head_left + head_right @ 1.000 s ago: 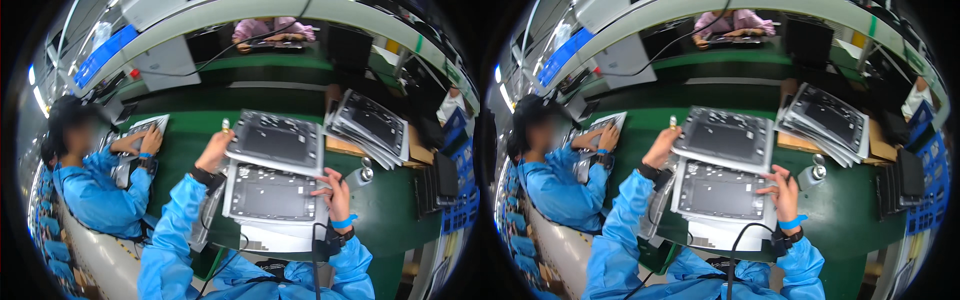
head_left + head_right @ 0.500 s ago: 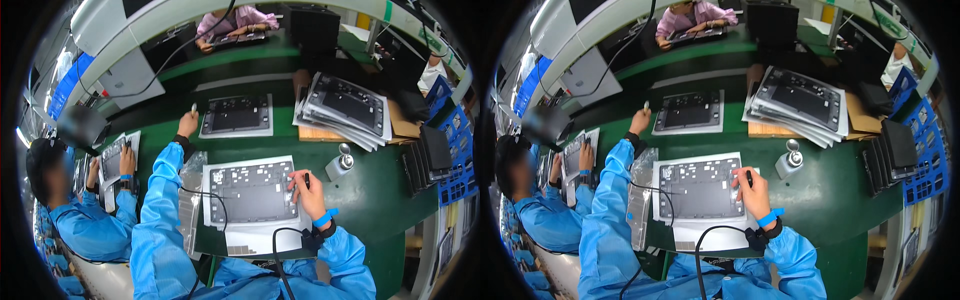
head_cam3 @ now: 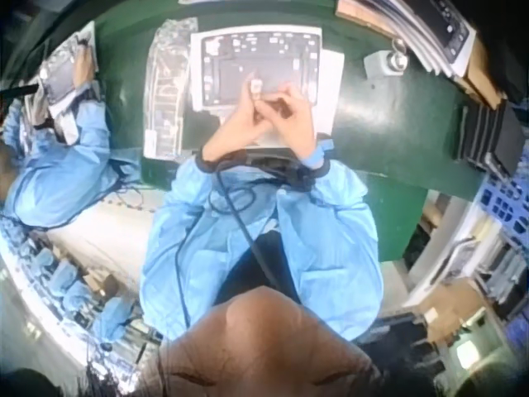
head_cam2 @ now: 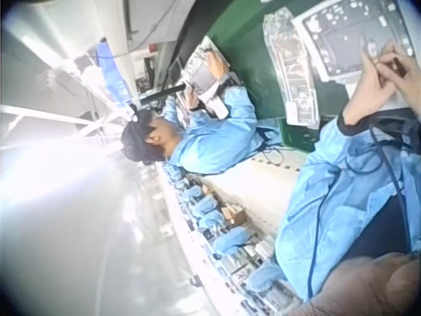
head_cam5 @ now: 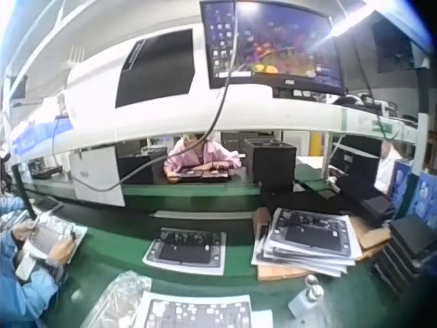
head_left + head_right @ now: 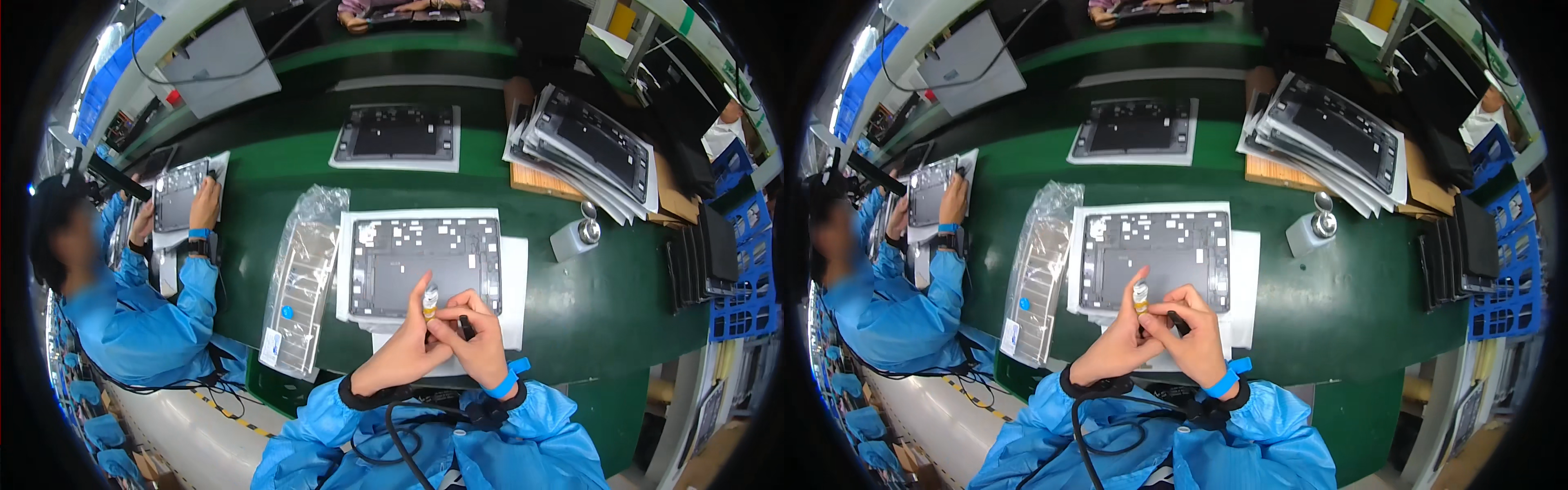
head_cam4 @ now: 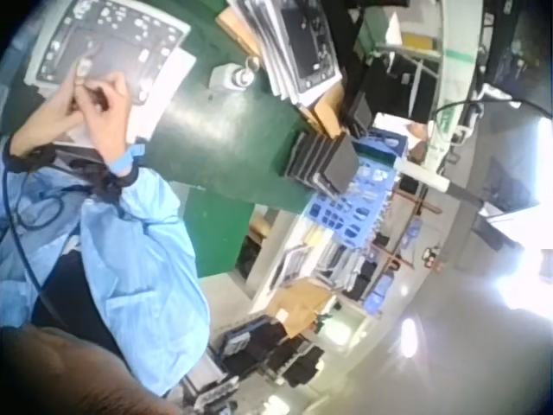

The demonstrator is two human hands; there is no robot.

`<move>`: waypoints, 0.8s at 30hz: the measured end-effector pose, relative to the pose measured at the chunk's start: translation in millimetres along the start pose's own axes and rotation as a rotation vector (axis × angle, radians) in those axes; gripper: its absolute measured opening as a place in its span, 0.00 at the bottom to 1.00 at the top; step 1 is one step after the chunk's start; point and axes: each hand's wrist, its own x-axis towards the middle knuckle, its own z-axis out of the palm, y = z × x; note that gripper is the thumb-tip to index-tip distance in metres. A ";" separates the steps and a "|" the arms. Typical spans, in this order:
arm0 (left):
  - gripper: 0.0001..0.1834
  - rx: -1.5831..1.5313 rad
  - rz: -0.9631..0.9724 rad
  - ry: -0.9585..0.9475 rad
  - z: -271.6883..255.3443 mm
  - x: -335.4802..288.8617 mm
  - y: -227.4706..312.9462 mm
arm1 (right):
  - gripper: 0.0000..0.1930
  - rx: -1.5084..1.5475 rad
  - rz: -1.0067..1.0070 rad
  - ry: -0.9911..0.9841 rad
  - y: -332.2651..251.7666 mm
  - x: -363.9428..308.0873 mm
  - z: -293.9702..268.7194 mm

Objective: The recorder is applying adhesive strips and assembling internal components into a laptop chassis on an industrial production line.

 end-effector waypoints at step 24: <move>0.24 1.264 0.232 0.378 -60.3 -21.7 -49.1 | 0.14 -0.911 -0.010 -0.212 19.6 154.9 16.5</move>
